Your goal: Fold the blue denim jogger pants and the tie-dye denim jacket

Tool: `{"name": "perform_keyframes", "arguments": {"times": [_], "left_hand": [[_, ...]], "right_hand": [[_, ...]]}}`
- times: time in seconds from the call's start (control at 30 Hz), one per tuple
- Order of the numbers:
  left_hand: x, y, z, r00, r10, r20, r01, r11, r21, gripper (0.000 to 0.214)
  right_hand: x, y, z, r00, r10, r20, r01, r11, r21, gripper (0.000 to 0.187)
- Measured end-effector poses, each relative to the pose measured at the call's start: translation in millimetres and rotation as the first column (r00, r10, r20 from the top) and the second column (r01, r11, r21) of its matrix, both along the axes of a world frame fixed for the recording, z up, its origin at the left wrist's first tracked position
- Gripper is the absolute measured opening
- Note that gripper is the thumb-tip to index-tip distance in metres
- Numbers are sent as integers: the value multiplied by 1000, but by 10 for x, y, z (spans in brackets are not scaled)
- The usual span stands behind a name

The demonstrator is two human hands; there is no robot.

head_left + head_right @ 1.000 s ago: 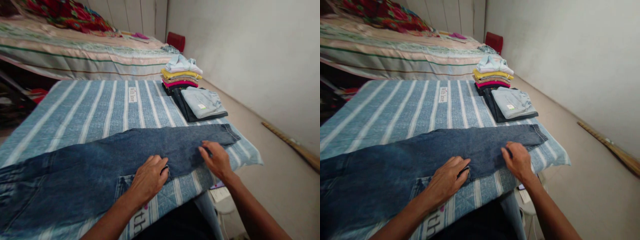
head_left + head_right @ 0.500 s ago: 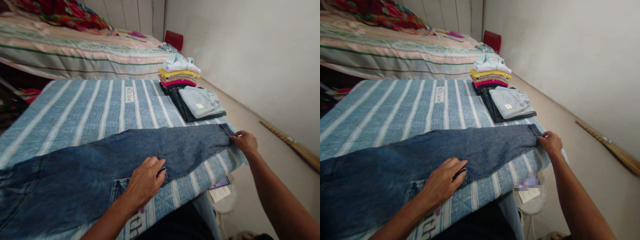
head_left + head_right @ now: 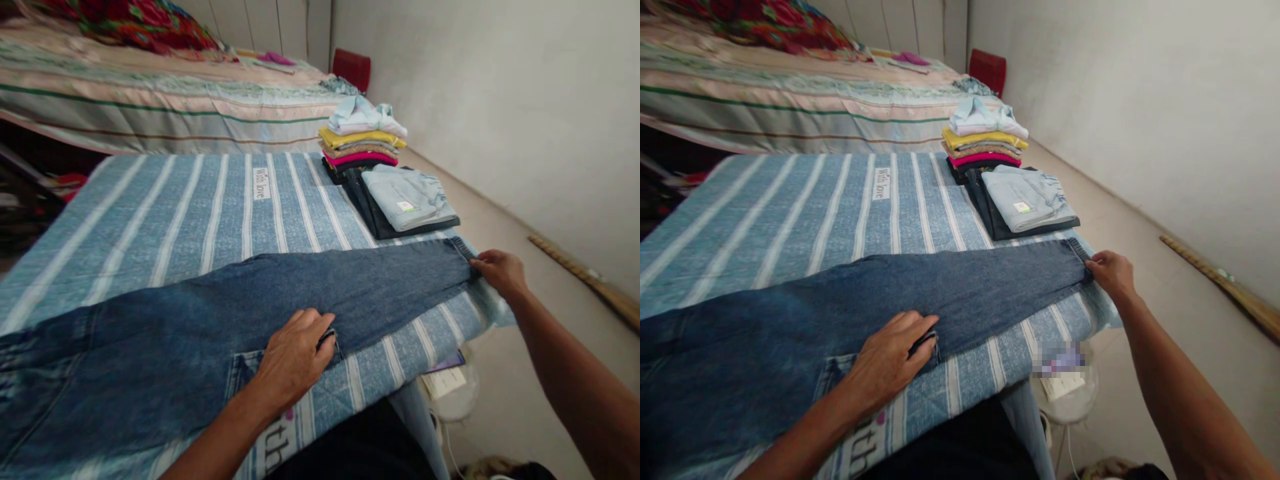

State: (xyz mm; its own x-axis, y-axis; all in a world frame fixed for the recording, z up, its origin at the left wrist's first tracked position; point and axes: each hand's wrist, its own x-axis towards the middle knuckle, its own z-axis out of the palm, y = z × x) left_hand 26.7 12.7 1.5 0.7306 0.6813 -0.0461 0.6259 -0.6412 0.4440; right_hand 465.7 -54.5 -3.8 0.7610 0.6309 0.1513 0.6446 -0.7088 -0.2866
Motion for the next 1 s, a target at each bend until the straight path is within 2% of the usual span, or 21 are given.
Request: {"name": "perform_keyframes", "arguments": {"times": [0.2, 0.3, 0.37, 0.4, 0.43, 0.47, 0.5, 0.53, 0.57, 0.6, 0.63, 0.7, 0.8, 0.83, 1.0], "left_hand": [[7, -23, 48, 1000, 8, -10, -8, 1000, -14, 32], [12, -34, 69, 1000, 7, -19, -7, 1000, -20, 31], [14, -41, 79, 1000, 4, -22, -5, 1000, -22, 30], [14, -44, 81, 1000, 5, -22, -6, 1000, -24, 30], [13, -45, 80, 1000, 6, -22, -6, 1000, -26, 31], [13, -46, 77, 1000, 7, -22, -7, 1000, -27, 31], [11, -46, 70, 1000, 9, -19, -9, 1000, -27, 32], [9, -44, 61, 1000, 11, -13, -11, 1000, -26, 32], [7, -41, 52, 1000, 10, -7, -11, 1000, -23, 32], [3, -37, 42, 1000, 11, -1, -11, 1000, -21, 33], [0, -32, 34, 1000, 13, 4, -13, 1000, -22, 33], [-4, -20, 28, 1000, 14, 9, -14, 999, -29, 34], [-4, -2, 35, 1000, 12, 7, -11, 999, -52, 32], [-4, 4, 37, 1000, 8, 6, -8, 998, -60, 31], [-21, 41, 29, 1000, -24, 18, 25, 996, -89, 30]], "right_hand": [[-27, -54, 88, 999, -8, 43, 9, 999, -31, 26], [-269, -66, 157, 991, 2, 134, 1, 1000, -24, 30], [-670, -124, 229, 985, 77, 152, -80, 997, 18, 29], [-947, -173, 263, 985, 137, 104, -150, 981, 120, 24], [-1264, -231, 290, 966, 259, -12, -249, 939, 237, 20], [-1602, -293, 307, 901, 408, -149, -346, 882, 320, 18], [-1940, -353, 311, 793, 538, -284, -427, 825, 370, 18], [-2258, -402, 301, 683, 612, -397, -469, 785, 405, 17], [-2536, -436, 279, 601, 635, -486, -464, 772, 434, 17], [-2763, -451, 245, 523, 635, -568, -457, 772, 442, 16], [-2931, -450, 204, 479, 614, -627, -432, 787, 441, 13], [-3105, -406, 120, 469, 550, -691, -413, 828, 378, 15], [-3117, -309, 47, 520, 484, -704, -402, 866, 298, 16], [-3105, -281, 41, 512, 467, -721, -389, 874, 290, 16], [-3158, -211, 40, 314, 320, -894, -256, 935, 244, 17]]}}
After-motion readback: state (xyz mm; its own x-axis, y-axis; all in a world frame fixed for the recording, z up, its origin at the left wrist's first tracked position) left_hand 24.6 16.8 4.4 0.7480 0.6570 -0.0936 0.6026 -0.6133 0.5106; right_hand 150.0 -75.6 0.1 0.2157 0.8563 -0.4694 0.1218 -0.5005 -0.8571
